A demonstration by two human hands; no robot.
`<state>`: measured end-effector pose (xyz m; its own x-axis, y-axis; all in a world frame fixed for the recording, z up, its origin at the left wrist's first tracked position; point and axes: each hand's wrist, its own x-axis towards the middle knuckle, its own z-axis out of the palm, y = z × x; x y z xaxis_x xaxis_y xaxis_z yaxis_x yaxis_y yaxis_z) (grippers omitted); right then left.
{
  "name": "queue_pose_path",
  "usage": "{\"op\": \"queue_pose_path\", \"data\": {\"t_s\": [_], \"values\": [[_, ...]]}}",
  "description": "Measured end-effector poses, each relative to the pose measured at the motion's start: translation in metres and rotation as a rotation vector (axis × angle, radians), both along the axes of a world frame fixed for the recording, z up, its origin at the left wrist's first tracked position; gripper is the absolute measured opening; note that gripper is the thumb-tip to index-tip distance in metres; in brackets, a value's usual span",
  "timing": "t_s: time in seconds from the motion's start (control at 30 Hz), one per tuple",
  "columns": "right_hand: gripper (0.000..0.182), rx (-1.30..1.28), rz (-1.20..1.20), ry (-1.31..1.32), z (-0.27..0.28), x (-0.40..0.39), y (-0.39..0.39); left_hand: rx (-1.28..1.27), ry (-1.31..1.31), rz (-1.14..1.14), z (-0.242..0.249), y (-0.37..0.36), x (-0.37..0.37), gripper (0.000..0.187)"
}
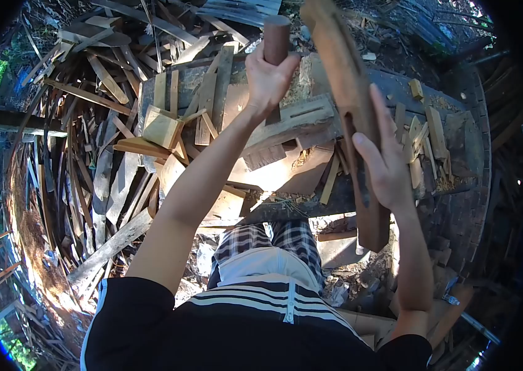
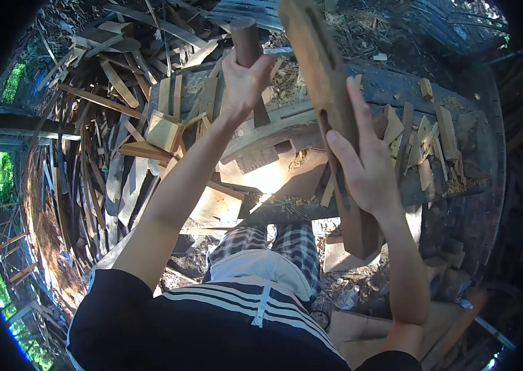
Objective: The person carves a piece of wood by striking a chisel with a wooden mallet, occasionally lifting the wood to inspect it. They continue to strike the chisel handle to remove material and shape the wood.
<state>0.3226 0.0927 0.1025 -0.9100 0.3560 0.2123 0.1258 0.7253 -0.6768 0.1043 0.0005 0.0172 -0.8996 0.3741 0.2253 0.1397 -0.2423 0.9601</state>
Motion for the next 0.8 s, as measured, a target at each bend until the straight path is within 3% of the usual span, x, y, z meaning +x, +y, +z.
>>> {"op": "queue_pose_path", "data": {"t_s": [0.07,0.17,0.2,0.27,0.4,0.57,0.73,0.8], "values": [[0.069,-0.191,-0.080,-0.237,-0.038,0.006,0.003,0.059,-0.072,-0.014,-0.001,0.003,-0.011,0.017],[0.072,-0.199,-0.115,-0.354,-0.102,0.017,0.003,0.164,-0.240,-0.017,-0.006,0.003,-0.036,0.017],[0.072,-0.216,-0.107,-0.360,-0.119,0.019,-0.002,0.170,-0.312,0.011,-0.013,0.001,-0.047,0.019],[0.075,-0.018,-0.120,-0.208,-0.140,0.020,-0.009,0.191,-0.434,0.065,-0.028,-0.002,-0.067,0.023],[0.080,0.087,-0.173,-0.349,-0.135,0.014,-0.022,0.252,-0.591,0.073,-0.063,-0.011,-0.095,0.018],[0.080,0.090,-0.194,-0.264,-0.147,0.015,-0.028,0.306,-0.724,0.249,-0.084,-0.027,-0.103,0.016],[0.080,0.132,-0.200,-0.183,-0.149,0.014,-0.031,0.426,-0.794,0.335,-0.080,-0.061,-0.095,0.020],[0.080,0.110,-0.226,-0.316,-0.145,0.014,-0.033,0.421,-0.730,0.291,-0.064,-0.064,-0.092,0.018]]}}
